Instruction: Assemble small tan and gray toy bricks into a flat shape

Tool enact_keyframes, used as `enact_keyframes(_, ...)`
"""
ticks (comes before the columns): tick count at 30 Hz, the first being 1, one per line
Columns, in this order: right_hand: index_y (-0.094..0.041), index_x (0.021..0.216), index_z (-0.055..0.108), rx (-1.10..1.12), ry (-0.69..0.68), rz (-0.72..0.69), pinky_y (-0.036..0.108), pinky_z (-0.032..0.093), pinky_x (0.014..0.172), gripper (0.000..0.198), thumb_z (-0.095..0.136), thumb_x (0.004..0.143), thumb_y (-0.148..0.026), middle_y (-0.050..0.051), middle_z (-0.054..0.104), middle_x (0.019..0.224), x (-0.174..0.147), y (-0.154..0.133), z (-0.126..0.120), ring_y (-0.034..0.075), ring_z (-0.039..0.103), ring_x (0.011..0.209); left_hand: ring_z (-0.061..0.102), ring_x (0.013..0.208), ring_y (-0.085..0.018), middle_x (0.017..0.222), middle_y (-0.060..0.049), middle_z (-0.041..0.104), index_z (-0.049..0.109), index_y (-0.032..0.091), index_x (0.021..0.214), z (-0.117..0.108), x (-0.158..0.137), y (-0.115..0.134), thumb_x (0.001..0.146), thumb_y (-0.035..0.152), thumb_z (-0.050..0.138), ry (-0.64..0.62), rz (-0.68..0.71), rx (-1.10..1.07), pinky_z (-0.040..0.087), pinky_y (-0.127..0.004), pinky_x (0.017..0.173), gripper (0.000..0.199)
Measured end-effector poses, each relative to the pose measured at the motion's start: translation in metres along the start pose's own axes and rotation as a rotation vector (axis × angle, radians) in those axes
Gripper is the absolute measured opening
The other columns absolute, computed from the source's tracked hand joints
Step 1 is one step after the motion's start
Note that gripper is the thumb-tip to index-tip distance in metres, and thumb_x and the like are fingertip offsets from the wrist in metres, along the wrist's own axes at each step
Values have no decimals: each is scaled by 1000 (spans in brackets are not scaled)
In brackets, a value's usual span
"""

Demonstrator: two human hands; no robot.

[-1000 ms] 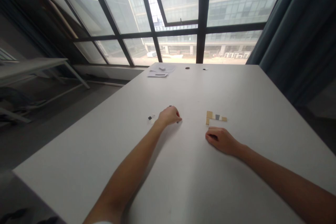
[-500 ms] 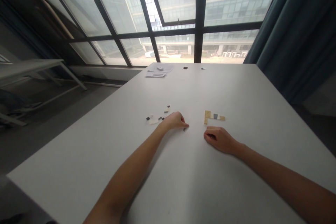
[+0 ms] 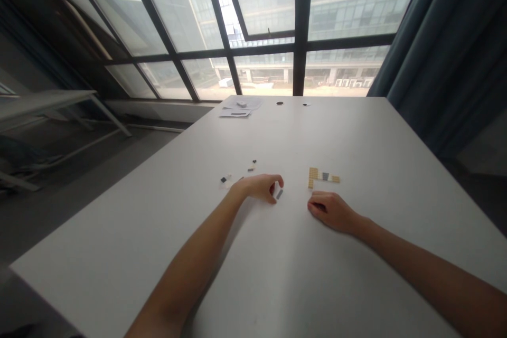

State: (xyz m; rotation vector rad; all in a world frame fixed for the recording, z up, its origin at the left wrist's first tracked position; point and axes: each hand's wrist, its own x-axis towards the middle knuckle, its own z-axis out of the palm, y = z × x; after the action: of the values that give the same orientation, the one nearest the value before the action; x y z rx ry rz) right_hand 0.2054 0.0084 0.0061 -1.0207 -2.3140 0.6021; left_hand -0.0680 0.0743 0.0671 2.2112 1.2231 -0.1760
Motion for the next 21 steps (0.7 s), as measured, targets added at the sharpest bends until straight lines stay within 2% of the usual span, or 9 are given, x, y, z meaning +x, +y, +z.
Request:
enact_keyframes(7, -19, 72, 63, -7, -2, 4, 25, 38, 64, 23, 52, 92, -18, 1, 61, 71, 0, -2, 0, 13, 53, 65, 59, 67, -13, 81, 2, 67, 66, 24, 105, 2, 4, -1, 69, 28, 73, 50, 59, 35, 40, -22, 59, 37)
enact_keyframes(12, -19, 73, 64, 12, 37, -22, 25, 38, 63, 23, 52, 92, -19, 1, 60, 71, -1, -2, 0, 12, 52, 64, 58, 68, -15, 80, 1, 67, 67, 24, 101, 1, 0, 21, 72, 38, 73, 173, 127, 131, 38, -25, 59, 33)
enact_keyframes(17, -20, 95, 72, 5, 229, 10, 25, 40, 61, 13, 62, 90, -27, 1, 61, 74, -2, 5, 3, 13, 52, 63, 63, 78, -18, 84, 1, 70, 67, 28, 106, 11, -2, 52, 73, 40, 72, 275, 159, 225, 40, -27, 66, 35)
enact_keyframes(21, -20, 108, 71, -22, 257, 24, 25, 40, 60, 25, 71, 86, -33, 2, 64, 78, -2, 8, 3, 13, 53, 63, 66, 82, -20, 87, -1, 72, 68, 29, 111, 18, -1, 67, 77, 42, 71, 278, 167, 246, 43, -28, 72, 36)
